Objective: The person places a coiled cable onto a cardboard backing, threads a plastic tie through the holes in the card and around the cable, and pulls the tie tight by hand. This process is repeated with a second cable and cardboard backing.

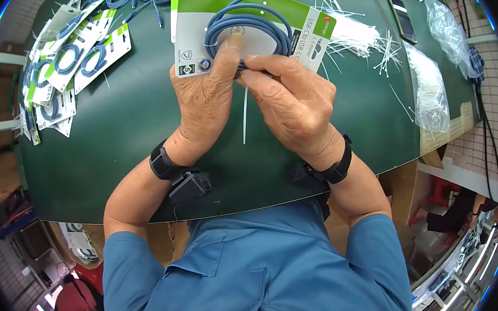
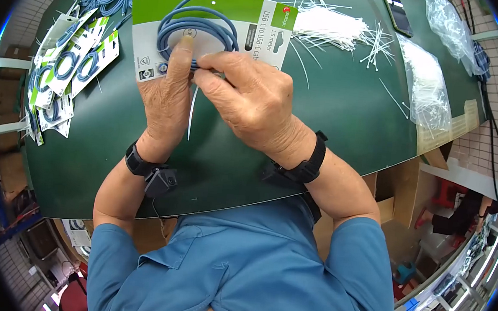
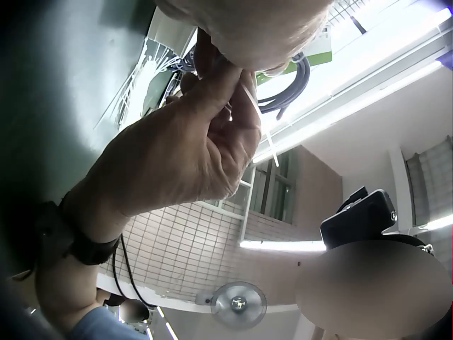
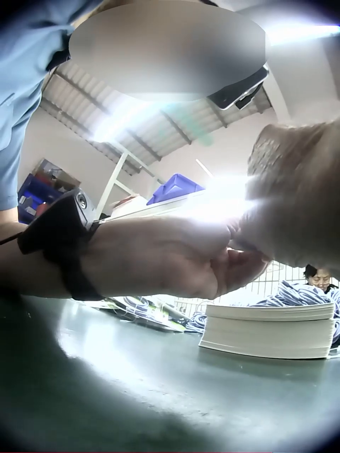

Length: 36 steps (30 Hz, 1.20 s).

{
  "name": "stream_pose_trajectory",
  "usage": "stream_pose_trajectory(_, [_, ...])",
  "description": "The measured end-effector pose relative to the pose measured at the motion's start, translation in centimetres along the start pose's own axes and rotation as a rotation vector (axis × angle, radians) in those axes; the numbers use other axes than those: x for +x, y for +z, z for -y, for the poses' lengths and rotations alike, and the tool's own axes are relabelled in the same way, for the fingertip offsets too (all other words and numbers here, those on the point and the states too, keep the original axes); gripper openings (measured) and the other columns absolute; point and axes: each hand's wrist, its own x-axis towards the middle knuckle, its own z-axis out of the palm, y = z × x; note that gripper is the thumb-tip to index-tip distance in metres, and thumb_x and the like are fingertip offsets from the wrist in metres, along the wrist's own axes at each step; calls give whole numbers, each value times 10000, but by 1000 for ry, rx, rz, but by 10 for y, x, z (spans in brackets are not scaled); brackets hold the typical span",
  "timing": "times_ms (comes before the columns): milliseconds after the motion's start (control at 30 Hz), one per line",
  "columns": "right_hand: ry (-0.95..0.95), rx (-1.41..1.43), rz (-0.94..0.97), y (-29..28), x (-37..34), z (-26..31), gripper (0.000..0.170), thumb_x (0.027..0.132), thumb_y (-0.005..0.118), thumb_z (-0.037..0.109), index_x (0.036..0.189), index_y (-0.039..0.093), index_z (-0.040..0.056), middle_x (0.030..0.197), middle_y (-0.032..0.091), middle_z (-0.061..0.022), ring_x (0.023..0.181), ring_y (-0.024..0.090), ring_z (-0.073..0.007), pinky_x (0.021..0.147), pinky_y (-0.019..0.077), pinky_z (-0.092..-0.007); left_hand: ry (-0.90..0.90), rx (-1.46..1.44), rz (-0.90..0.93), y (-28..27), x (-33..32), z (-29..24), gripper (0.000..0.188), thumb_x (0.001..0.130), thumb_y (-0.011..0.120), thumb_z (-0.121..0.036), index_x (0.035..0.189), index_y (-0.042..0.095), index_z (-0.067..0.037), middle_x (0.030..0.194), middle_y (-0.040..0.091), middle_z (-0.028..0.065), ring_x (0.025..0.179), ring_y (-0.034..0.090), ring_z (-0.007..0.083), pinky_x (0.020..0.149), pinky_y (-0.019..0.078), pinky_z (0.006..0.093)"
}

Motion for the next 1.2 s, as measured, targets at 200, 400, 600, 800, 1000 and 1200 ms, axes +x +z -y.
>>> stream_pose_trajectory(200, [-22,62,-13,1,-3,8,273,690,876,-62,933,763,-6,936,746,-117,745,734,-213,590,598,-296,135,35,-1,-3,6,1,194,988,708,-67,1166,677,5,1035,707,8,861,634,69,709,539,247])
stream_pose_trajectory(400, [-26,78,-27,3,-6,8,272,694,872,-57,939,769,-5,937,745,-125,752,734,-222,597,601,-300,75,-7,9,-1,2,-5,208,1001,692,-77,1186,662,14,1043,707,21,893,638,77,753,553,253])
stream_pose_trajectory(600, [16,151,-25,2,-7,8,259,711,863,-61,946,774,0,940,748,-123,768,741,-231,612,607,-310,85,80,104,-7,2,-2,313,1064,641,-117,1337,559,13,1216,676,87,1060,666,143,903,574,304])
stream_pose_trajectory(800, [41,192,-47,1,-6,9,246,725,858,-65,949,777,-1,945,749,-124,774,743,-238,629,612,-321,107,57,49,-3,3,-2,274,1023,683,-98,1258,641,36,1118,716,51,966,657,97,837,571,271])
stream_pose_trajectory(1000, [31,213,-56,3,-8,7,237,733,859,-60,949,778,-4,953,750,-131,783,747,-248,646,616,-329,98,85,62,-2,2,-2,300,1047,666,-117,1302,603,29,1165,702,71,1008,660,118,868,572,288])
stream_pose_trajectory(1200, [38,226,-52,2,-8,8,235,738,861,-55,951,779,0,953,754,-131,792,752,-253,653,617,-332,105,117,34,-2,0,-3,298,1039,676,-111,1289,617,39,1142,714,63,990,658,104,846,573,273])
